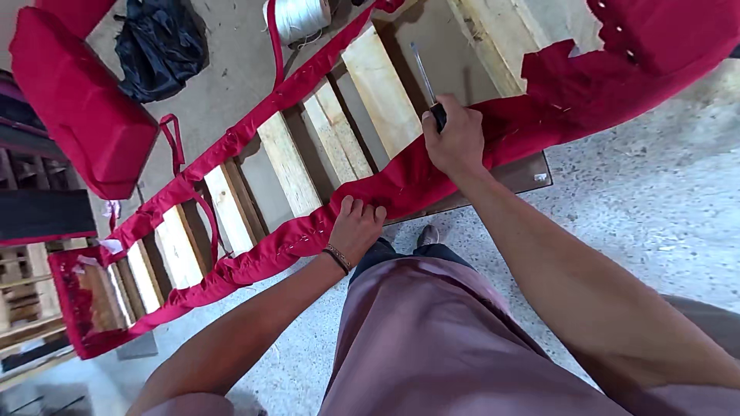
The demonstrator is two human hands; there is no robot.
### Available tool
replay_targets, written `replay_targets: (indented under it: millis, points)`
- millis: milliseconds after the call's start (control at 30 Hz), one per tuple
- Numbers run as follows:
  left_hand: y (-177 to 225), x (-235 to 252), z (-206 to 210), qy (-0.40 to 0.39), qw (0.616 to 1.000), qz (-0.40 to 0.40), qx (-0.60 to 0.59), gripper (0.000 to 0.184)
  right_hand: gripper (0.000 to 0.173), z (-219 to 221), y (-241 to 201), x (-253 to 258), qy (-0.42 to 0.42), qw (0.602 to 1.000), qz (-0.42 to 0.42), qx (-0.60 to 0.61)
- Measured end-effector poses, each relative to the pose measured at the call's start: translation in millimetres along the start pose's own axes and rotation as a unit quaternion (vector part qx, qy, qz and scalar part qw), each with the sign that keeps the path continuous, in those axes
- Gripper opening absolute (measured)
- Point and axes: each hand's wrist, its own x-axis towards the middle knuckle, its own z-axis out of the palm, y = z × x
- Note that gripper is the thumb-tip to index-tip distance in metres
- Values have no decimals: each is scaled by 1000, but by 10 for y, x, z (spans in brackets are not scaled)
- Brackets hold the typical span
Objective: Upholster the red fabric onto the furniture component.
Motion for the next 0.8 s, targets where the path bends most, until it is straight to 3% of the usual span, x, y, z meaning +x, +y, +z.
replay_targets:
  millis: [67, 200, 367, 500, 633, 767, 800]
  points:
    - [-24, 14, -7, -8, 1000, -19, -15, 16, 42, -18, -7, 7, 3, 1000, -7, 5]
    - [-218, 283, -242, -150, 970, -118, -151, 28, 42, -43, -41, 41, -9, 1000, -4, 16]
    - [10, 139, -90, -55, 992, -88, -75, 17, 39, -31, -9, 2, -3, 1000, -4, 18]
    - [-144, 414, -339, -212, 948, -177, -158, 30, 40, -47, -19, 36, -9, 1000, -4, 20]
    - [64, 191, -195, -103, 983, -128, -80, 19, 41, -33, -12, -3, -6, 1000, -3, 21]
    - [-127, 359, -301, -189, 950, -192, -157, 22, 39, -41, -10, 9, -10, 1000, -10, 13]
    - [-88, 322, -278, -164, 957, -185, -150, 22, 40, -40, -23, 2, -13, 1000, -6, 13]
